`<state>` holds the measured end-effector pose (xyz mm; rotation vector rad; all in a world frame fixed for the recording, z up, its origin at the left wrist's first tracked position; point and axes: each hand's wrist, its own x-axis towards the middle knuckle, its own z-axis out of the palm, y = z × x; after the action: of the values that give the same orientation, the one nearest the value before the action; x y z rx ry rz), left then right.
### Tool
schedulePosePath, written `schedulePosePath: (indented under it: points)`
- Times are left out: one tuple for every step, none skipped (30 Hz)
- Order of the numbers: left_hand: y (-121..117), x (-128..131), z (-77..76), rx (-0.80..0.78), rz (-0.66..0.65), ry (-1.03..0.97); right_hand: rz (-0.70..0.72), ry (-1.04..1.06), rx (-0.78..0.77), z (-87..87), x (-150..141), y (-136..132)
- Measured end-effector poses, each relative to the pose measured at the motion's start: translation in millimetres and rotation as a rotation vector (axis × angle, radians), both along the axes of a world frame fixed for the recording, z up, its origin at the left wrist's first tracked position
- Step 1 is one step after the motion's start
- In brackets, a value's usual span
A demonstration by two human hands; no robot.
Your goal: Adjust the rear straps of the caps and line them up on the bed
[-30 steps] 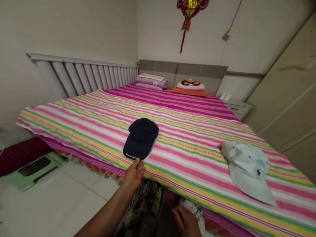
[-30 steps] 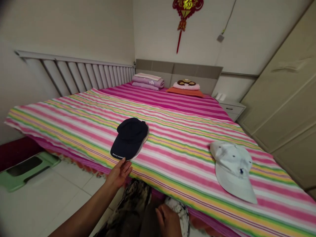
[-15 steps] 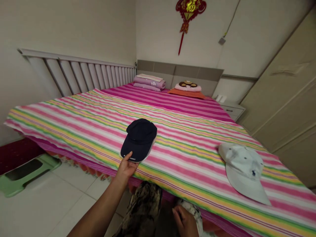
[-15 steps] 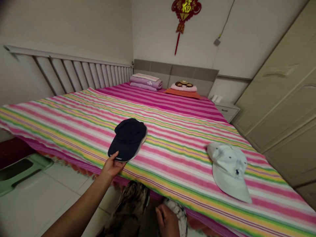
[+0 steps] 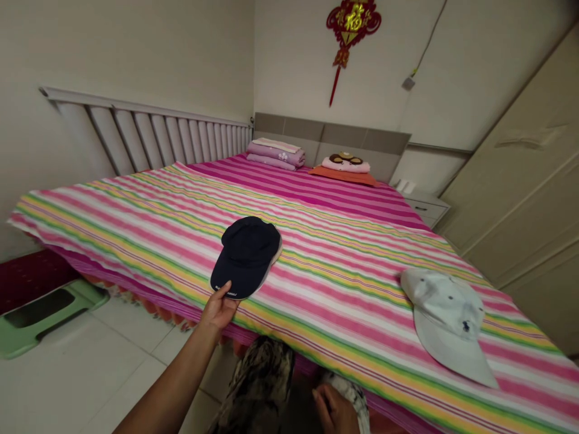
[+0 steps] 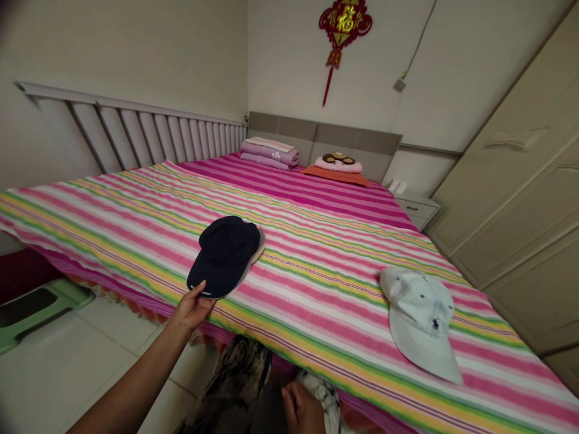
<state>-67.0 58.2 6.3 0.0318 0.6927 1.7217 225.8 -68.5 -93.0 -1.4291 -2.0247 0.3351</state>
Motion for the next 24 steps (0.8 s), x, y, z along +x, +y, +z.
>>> schedulePosePath:
  points:
    - [-0.5,-0.2,-0.2,0.003,-0.012,0.024,-0.002,0.0,-0.014,1.5,-0.3,-0.6]
    - [-1.4,-0.6,-0.2,-0.006,-0.026,0.058,-0.004,0.001,-0.025,3.0,-0.8,-1.1]
    - [-2.7,-1.3,0.1,-0.028,-0.041,0.101,-0.008,0.004,-0.032,4.4,-1.4,-1.5]
    - [-4.5,-2.5,0.4,-0.064,-0.056,0.15,-0.015,0.007,-0.039,5.7,-2.0,-1.8]
    - [-6.7,-4.0,0.6,-0.115,-0.061,0.204,-0.024,0.012,-0.045,6.6,-2.8,-2.0]
    - [-9.3,-5.8,0.6,-0.173,-0.047,0.256,-0.032,0.017,-0.051,7.4,-3.5,-2.2]
    - [-12.0,-7.7,0.4,-0.227,-0.013,0.3,-0.039,0.022,-0.056,7.9,-4.2,-2.4]
    - [-14.7,-9.5,0.0,-0.271,0.03,0.333,-0.043,0.025,-0.062,8.3,-4.8,-2.7]
    - [-17.2,-11.0,-0.4,-0.301,0.075,0.355,-0.045,0.029,-0.069,8.5,-5.2,-2.9]
    - [-19.3,-12.0,-0.6,-0.318,0.112,0.369,-0.044,0.032,-0.077,8.7,-5.5,-3.3]
    - [-20.9,-12.3,-0.5,-0.326,0.132,0.376,-0.043,0.035,-0.085,9.0,-5.6,-3.6]
    - [-22.0,-12.1,0.0,-0.327,0.13,0.379,-0.044,0.04,-0.094,9.3,-5.6,-3.9]
    - [-22.6,-11.5,0.7,-0.328,0.121,0.382,-0.044,0.044,-0.104,9.7,-5.4,-4.1]
    - [-22.6,-10.5,1.8,-0.329,0.112,0.384,-0.044,0.046,-0.114,10.2,-5.1,-4.3]
    - [-22.4,-9.4,3.0,-0.331,0.106,0.385,-0.043,0.049,-0.124,10.6,-4.8,-4.5]
    - [-22.0,-8.4,4.3,-0.334,0.104,0.386,-0.041,0.052,-0.134,10.9,-4.6,-4.6]
    - [-21.6,-7.5,5.4,-0.34,0.107,0.386,-0.039,0.056,-0.143,11.1,-4.3,-4.7]
    - [-21.3,-7.0,6.4,-0.346,0.112,0.385,-0.036,0.062,-0.151,11.2,-4.1,-4.9]
    - [-21.3,-6.7,7.2,-0.352,0.116,0.383,-0.033,0.069,-0.159,11.2,-4.0,-5.0]
    - [-21.6,-6.7,7.9,-0.358,0.118,0.381,-0.034,0.077,-0.164,11.1,-3.9,-5.0]
    - [-22.1,-6.9,8.4,-0.363,0.118,0.379,-0.036,0.085,-0.169,11.0,-3.7,-4.9]
    - [-22.9,-7.4,8.9,-0.366,0.118,0.377,-0.04,0.094,-0.174,11.1,-3.5,-4.6]
    - [-23.8,-7.9,9.5,-0.369,0.118,0.376,-0.043,0.107,-0.18,11.4,-3.1,-4.0]
    - [-24.9,-8.6,10.2,-0.371,0.118,0.374,-0.044,0.123,-0.185,12.1,-2.6,-3.2]
